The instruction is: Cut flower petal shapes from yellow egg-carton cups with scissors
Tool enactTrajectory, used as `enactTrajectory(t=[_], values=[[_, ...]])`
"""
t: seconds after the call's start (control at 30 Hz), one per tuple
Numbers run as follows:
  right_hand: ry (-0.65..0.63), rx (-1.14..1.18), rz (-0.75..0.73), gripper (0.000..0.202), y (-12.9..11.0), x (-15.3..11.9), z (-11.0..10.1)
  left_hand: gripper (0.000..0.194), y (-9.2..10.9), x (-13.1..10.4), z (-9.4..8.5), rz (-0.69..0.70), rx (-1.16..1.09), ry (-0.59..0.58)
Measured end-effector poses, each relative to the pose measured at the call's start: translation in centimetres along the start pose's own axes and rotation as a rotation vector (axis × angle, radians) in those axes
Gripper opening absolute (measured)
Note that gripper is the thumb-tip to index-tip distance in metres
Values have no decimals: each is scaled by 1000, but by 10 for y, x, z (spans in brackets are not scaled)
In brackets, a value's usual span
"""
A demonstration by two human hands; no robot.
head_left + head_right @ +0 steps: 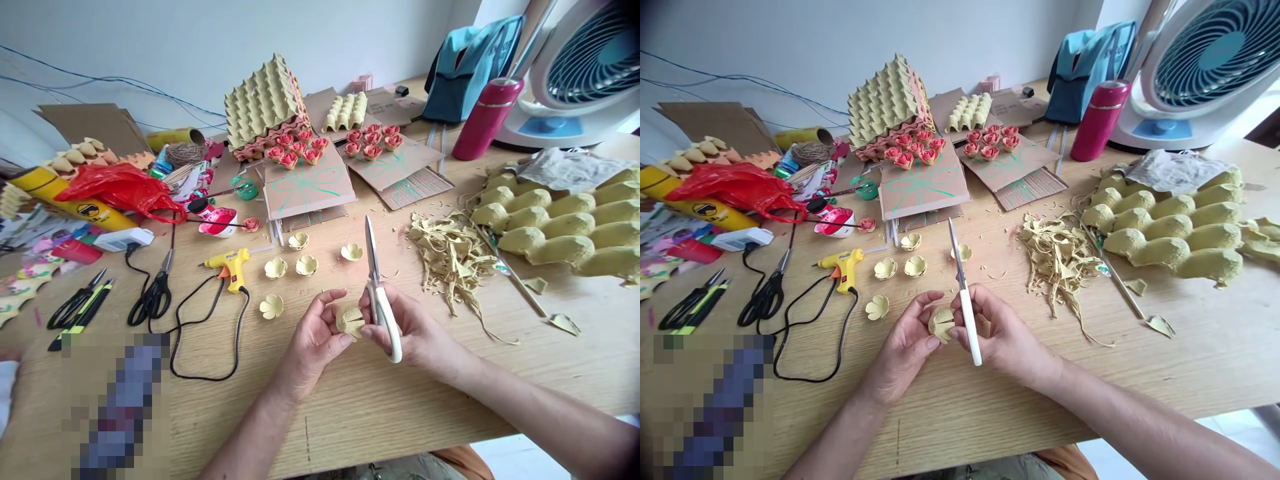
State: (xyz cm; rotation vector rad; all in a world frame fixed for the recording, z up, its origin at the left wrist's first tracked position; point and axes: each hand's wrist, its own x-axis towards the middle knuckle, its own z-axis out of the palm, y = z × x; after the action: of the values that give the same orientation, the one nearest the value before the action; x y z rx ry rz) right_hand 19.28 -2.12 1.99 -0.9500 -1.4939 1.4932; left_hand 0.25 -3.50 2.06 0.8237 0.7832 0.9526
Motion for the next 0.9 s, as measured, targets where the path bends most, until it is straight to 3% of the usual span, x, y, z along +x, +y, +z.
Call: enactTrajectory(t=[0.1, 0.23, 0.5, 0.9], values=[[20, -109, -67, 30, -1, -2, 2, 55, -1, 1, 2, 0, -36, 24], [1, -288, -93, 27, -7, -2, -3, 53, 1, 2, 1, 27, -45, 157], [-158, -814, -229, 26, -9, 1, -18, 48, 8, 2, -10, 168, -68, 282], [-184, -977, -269, 20, -7, 2, -16, 43, 8, 1, -8, 206, -41, 261]])
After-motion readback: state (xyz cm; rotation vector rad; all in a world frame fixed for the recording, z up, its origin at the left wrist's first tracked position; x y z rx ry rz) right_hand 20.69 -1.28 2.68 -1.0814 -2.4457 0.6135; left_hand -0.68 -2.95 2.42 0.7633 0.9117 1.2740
